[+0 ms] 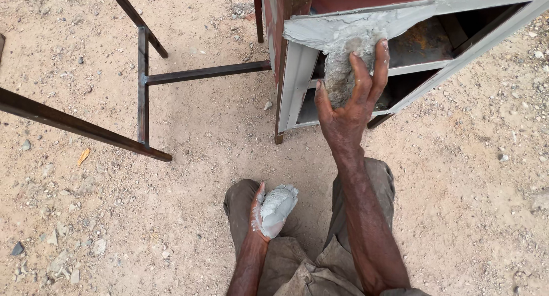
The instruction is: The person applies a white plaster-like substance to the edges and surfaces of a metal cabinet using a trowel. They repeatedly scoop material from their left hand and spread it along the cabinet's edges and panels.
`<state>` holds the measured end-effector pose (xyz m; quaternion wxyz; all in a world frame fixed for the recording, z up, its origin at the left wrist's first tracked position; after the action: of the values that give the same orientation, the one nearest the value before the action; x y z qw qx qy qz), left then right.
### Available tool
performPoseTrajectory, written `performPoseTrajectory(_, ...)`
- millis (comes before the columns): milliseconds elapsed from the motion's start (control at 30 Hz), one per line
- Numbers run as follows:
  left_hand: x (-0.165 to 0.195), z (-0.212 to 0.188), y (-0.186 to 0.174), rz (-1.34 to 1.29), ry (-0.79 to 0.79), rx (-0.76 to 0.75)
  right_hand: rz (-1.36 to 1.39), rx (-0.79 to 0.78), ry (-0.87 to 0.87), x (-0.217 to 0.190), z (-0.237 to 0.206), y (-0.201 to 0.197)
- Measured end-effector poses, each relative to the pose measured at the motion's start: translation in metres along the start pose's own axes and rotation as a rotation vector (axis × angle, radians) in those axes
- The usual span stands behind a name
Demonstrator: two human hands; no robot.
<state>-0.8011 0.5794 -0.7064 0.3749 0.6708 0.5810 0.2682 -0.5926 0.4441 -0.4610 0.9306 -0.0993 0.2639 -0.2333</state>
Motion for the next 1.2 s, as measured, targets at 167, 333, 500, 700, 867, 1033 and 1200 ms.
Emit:
performPoseTrajectory(167, 0.001, -0.001, -0.008, -0.004, -0.009, -0.046, -0.038, -0.008, -0.014, -0.006, 0.003, 0.003)
performPoseTrajectory(333, 0.008, 0.001, 0.020, 0.097, 0.102, -0.140, -0.008, -0.139, 0.051, -0.013, -0.011, -0.014)
performPoseTrajectory(500, 0.008, -0.016, 0.086, 0.095, 0.406, -0.286, 0.555, -0.188, 0.552, -0.023, -0.055, -0.071)
performPoseTrajectory(700, 0.001, -0.039, 0.144, -0.170, 0.119, -0.728, 2.053, -0.146, 1.133, -0.035, -0.125, -0.111)
performPoseTrajectory(867, -0.030, -0.027, 0.148, -0.291, -0.057, -1.049, 1.205, -0.485, 0.802, -0.053, -0.141, -0.114)
performPoseTrajectory(1033, -0.028, -0.027, 0.165, -0.084, 0.363, -0.660, 0.317, -0.812, 0.213, -0.078, -0.137, -0.112)
performPoseTrajectory(1200, 0.005, -0.060, 0.189, -0.075, 0.422, -0.734, -0.012, -1.084, 0.610, -0.043, -0.096, -0.133)
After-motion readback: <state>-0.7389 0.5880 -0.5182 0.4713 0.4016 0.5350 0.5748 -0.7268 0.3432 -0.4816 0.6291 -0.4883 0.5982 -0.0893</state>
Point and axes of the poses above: each hand's wrist, its own z-axis towards the middle knuckle, its own y-axis out of the palm, x = y × z, the point moved 2 cm from there along z, towards the middle knuckle, and after that the axes turned 4 degrees about z, right-handed, at the moved point
